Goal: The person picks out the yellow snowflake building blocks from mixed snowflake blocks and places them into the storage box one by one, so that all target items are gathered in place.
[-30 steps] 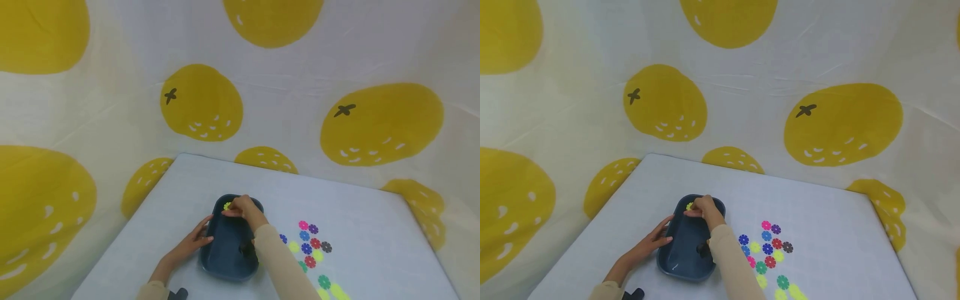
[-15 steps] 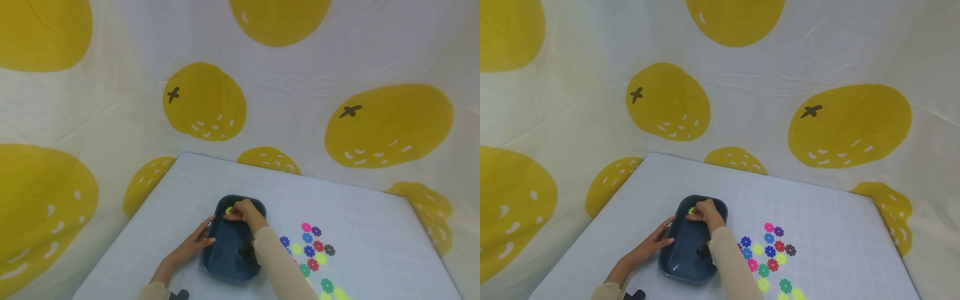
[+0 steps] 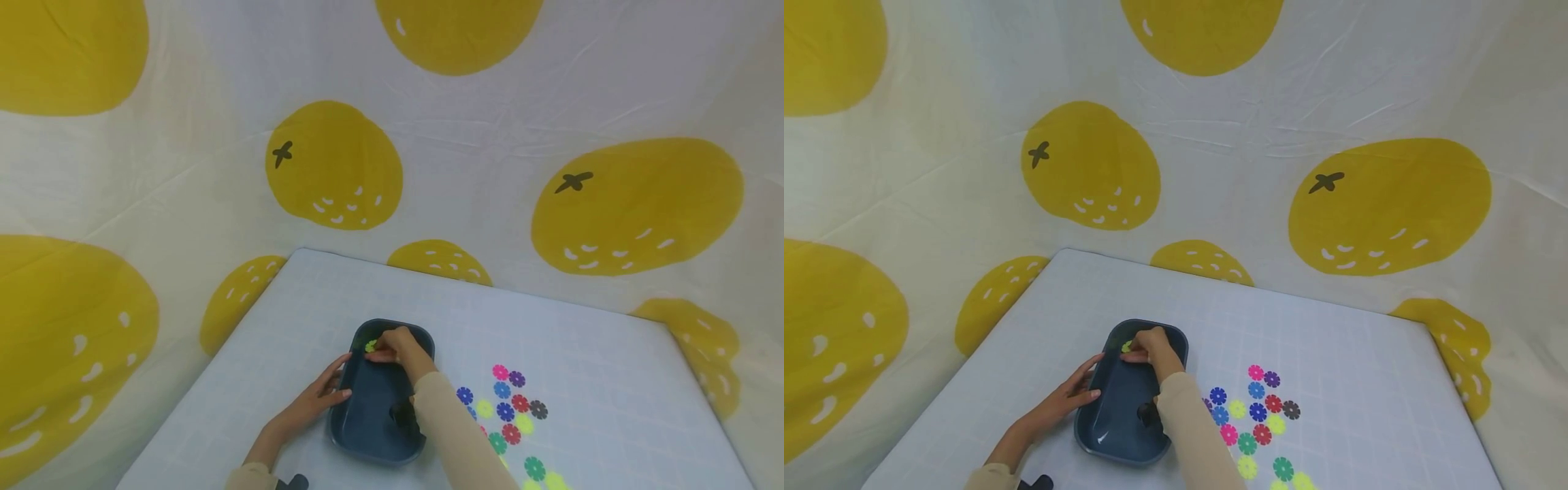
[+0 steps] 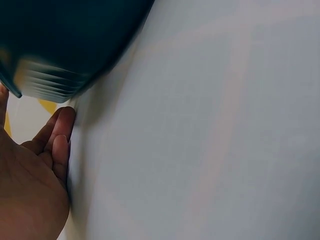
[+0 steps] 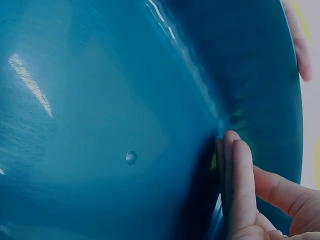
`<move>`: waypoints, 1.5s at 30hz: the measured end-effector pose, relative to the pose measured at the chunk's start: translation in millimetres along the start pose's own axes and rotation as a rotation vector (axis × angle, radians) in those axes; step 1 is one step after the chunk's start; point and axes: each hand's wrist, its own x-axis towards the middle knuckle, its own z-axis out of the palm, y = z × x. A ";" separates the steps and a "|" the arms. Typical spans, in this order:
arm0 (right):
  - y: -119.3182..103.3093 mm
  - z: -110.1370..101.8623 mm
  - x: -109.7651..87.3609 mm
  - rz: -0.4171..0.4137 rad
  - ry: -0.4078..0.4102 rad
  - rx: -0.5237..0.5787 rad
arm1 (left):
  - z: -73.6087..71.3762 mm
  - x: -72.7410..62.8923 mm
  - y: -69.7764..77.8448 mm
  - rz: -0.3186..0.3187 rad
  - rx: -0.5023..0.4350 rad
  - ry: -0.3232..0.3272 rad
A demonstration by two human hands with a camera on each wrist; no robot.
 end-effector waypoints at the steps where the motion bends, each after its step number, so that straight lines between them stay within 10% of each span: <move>1: -0.6 0.2 -1.1 -0.006 -0.001 0.000 | 0.1 0.0 0.2 -0.004 -0.001 0.004; 27: 4.6 -7.0 -22.0 -0.135 0.117 -0.105 | 6.7 -0.4 0.0 -0.035 -0.008 0.055; 45: -8.7 -23.5 -47.9 -0.164 0.020 -0.097 | 7.9 -2.9 4.8 -0.008 0.006 0.069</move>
